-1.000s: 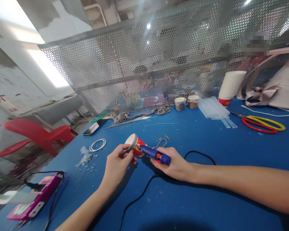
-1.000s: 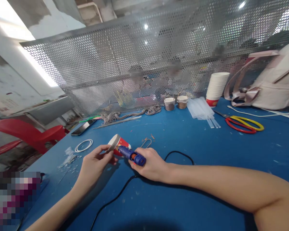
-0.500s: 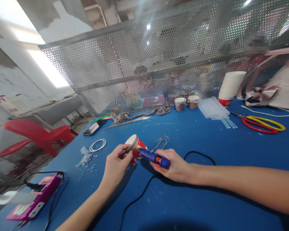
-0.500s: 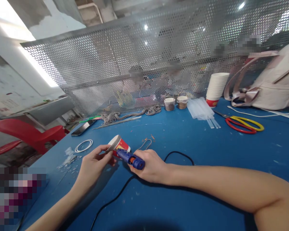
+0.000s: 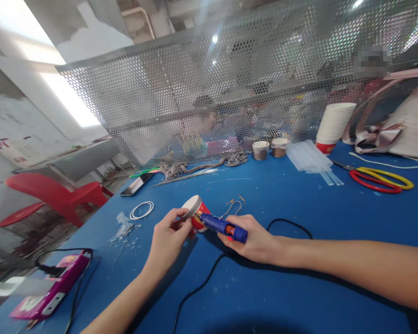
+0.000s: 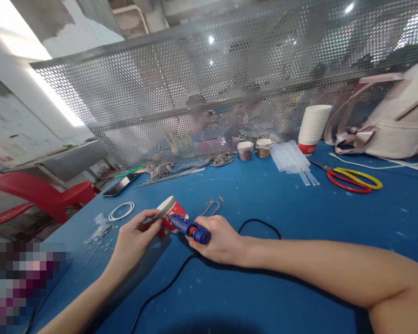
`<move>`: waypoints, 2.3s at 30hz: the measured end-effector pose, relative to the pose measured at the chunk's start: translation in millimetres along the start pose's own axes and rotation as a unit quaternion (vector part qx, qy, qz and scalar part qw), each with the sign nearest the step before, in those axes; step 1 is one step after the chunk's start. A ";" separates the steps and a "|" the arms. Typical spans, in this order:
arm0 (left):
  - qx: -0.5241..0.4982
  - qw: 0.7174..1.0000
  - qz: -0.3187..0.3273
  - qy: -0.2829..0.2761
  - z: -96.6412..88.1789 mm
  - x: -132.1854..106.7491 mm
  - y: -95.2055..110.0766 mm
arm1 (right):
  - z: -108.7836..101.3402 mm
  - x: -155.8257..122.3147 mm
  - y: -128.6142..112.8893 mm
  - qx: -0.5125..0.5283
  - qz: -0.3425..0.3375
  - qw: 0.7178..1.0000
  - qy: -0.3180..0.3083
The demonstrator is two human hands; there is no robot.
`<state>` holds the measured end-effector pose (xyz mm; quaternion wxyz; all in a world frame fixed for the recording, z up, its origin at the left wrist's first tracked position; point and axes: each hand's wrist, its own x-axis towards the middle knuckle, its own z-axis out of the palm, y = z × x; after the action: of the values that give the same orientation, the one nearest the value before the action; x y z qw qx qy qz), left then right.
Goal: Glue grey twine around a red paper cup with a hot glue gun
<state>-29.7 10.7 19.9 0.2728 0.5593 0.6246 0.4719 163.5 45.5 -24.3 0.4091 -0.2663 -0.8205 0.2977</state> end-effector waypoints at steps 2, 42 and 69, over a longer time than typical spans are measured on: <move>-0.007 1.000 -0.004 0.001 0.1 0.7 -1.6 | -0.4 1.1 0.8 0.003 0.011 1.000 0.012; -0.003 1.000 0.006 -0.015 -3.9 5.5 -4.5 | -3.2 5.3 0.6 0.077 0.091 0.993 0.017; -0.002 1.000 0.016 -0.023 -7.3 5.1 -4.4 | -10.2 10.5 2.7 0.139 0.139 0.980 0.037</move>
<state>-39.1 13.8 19.9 0.2806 0.5789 0.6085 0.4645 167.0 57.3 -15.8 0.4269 -0.3290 -0.7105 0.4525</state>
